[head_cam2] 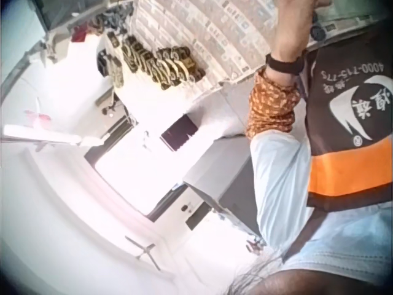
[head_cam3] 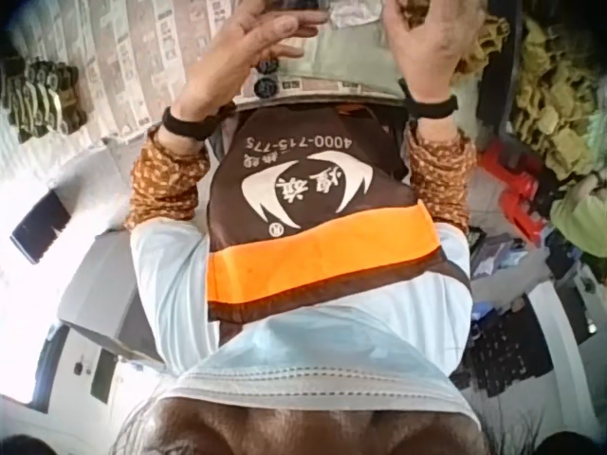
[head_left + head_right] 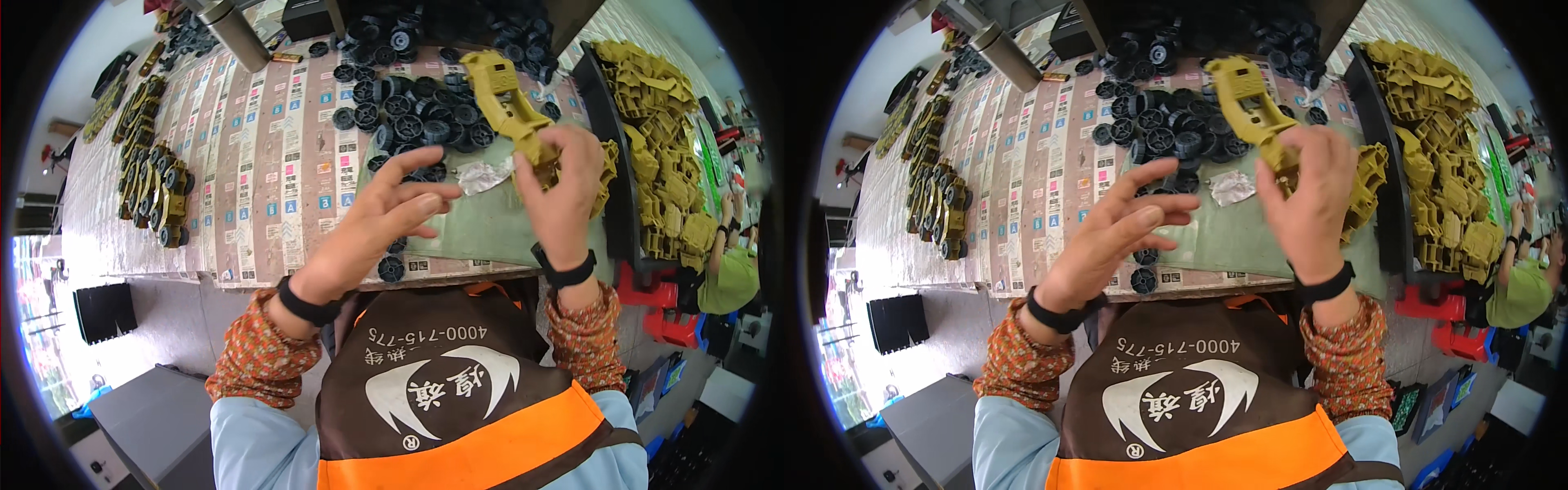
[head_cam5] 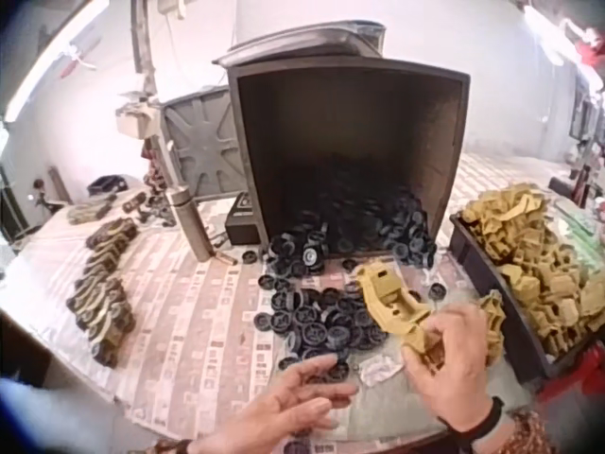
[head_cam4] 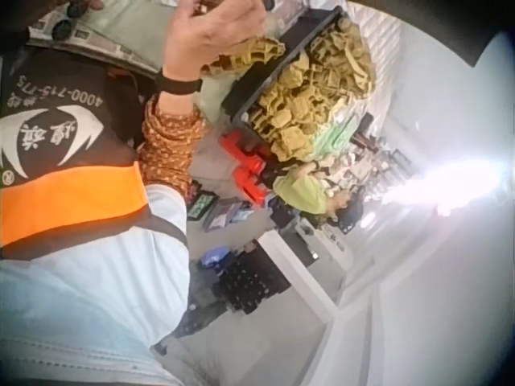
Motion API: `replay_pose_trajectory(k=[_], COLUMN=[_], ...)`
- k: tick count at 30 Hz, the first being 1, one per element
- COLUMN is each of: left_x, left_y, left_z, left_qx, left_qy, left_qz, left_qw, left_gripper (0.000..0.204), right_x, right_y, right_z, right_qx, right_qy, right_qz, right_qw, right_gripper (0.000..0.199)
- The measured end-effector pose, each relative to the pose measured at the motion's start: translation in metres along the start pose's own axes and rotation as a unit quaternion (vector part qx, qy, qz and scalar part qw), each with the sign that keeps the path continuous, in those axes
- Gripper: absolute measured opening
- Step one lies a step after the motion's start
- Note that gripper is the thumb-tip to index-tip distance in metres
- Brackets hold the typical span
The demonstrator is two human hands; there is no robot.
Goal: The person assembles yellow toy trucks by hand, picking up yellow chassis bodies and inserting black wheels into the wheel wells. The person handles the components one at a time, fitting the wheels into place and placing the completed trucks on the table.
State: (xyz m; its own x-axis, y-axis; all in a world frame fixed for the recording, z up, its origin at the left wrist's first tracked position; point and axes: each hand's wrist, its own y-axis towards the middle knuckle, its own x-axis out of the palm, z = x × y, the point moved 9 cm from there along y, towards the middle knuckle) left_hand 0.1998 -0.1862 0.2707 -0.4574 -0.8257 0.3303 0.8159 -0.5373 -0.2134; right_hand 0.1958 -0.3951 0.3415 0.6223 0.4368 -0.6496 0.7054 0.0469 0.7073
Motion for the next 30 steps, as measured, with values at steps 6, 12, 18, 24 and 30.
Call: replay_pose_trajectory(k=[6, 12, 18, 24, 30], left_x=[-0.005, -0.079, -0.105, -0.11, -0.089], left_y=[0.017, -0.036, -0.086, -0.109, -0.103], left_z=[0.003, 0.021, 0.028, -0.008, -0.034], left_qx=[0.088, 0.146, 0.132, 0.072, 0.045], left_qy=[-0.223, -0.22, -0.156, -0.143, -0.196], left_qz=[0.05, 0.148, 0.158, 0.181, 0.149], left_qw=[0.97, 0.953, 0.966, 0.97, 0.968], left_gripper=[0.05, 0.047, 0.057, 0.067, 0.061], right_x=[0.012, 0.013, 0.074, 0.098, 0.101], right_y=[-0.052, -0.031, -0.08, -0.104, -0.073], right_z=[-0.115, -0.095, -0.108, -0.135, -0.097], right_qx=[-0.259, -0.129, -0.069, -0.134, -0.019], right_qy=[0.046, 0.234, 0.307, 0.274, 0.294], right_qz=[-0.046, -0.063, -0.332, -0.369, -0.3], right_qw=[0.964, 0.962, 0.889, 0.878, 0.907], right_gripper=[0.038, 0.033, 0.031, 0.033, 0.025])
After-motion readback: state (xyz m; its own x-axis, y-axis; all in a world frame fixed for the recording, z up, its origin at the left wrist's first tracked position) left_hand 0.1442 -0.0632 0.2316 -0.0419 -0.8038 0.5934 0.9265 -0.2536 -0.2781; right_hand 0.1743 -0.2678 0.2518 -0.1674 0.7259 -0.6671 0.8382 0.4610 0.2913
